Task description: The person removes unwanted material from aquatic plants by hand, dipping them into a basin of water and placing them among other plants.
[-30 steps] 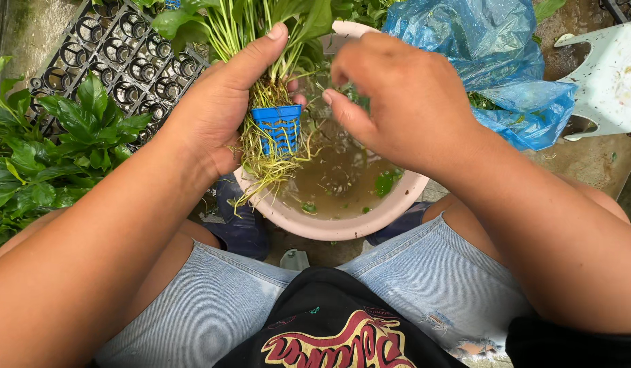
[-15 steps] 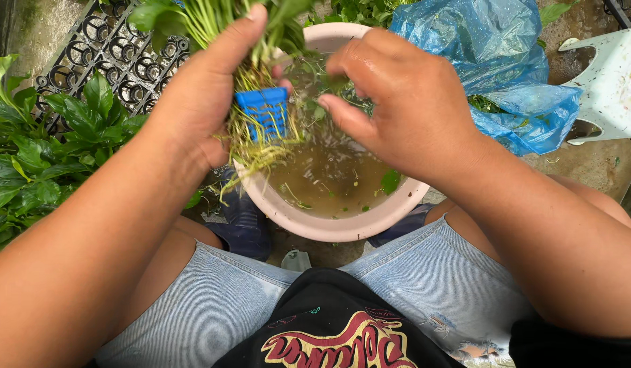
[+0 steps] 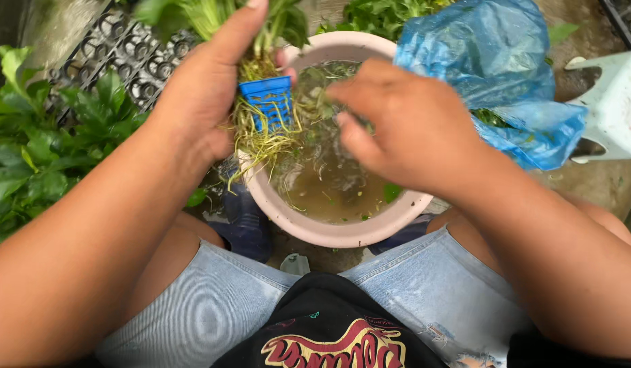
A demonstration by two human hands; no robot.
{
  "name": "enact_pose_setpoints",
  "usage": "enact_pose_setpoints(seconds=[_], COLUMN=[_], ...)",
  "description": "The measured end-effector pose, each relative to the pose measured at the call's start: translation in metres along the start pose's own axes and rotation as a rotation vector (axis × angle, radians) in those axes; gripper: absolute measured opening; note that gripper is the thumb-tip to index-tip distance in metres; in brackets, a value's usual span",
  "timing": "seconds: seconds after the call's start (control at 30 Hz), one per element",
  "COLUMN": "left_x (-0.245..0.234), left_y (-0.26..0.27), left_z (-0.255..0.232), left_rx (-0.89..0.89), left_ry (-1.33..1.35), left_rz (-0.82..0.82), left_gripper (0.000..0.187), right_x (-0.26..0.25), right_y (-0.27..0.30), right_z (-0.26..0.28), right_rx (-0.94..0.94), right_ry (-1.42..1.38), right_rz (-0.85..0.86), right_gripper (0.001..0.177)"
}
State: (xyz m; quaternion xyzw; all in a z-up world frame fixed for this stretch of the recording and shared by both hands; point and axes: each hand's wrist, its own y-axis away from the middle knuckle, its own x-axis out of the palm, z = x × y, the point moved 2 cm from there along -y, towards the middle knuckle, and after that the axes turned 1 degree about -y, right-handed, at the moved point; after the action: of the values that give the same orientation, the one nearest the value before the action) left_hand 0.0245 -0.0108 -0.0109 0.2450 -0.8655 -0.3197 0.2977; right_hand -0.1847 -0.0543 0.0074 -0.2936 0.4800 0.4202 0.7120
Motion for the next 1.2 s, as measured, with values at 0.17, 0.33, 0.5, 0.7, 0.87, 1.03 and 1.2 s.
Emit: enact_pose_setpoints(seconds=[0.17,0.33,0.5,0.7,0.87,1.03,1.2], left_x=[0.017,0.026,0.023,0.024,0.019,0.002,0.017], left_y=[0.017,0.029,0.026,0.025,0.023,0.006,0.023], left_z=[0.006,0.007,0.005,0.006,-0.010,-0.010,0.002], left_rx=[-0.150,-0.217,-0.174,-0.002,0.051,0.035,-0.097], left_ry=[-0.073,-0.138,-0.143,-0.059,-0.268,0.001,-0.019], left_rz=[0.152,0.116,0.094,-0.045,-0.260,-0.213,-0.054], left_gripper=[0.045,0.055,0.046,0.049,0.083,0.046,0.051], right_x=[-0.017,-0.012,-0.010,-0.010,-0.008,-0.009,-0.014], right_y=[0.000,-0.002,-0.002,-0.006,-0.002,0.000,-0.004], right_z=[-0.007,-0.006,-0.006,0.000,-0.001,-0.012,-0.010], right_rx=[-0.029,-0.048,-0.019,-0.058,-0.037,-0.007,-0.143], right_ry=[-0.118,-0.144,-0.122,-0.172,-0.193,-0.140,-0.146], right_rz=[-0.231,-0.267,-0.244,-0.117,-0.092,-0.156,-0.270], right_gripper=[0.018,0.006,0.004,0.010,0.011,0.015,0.013])
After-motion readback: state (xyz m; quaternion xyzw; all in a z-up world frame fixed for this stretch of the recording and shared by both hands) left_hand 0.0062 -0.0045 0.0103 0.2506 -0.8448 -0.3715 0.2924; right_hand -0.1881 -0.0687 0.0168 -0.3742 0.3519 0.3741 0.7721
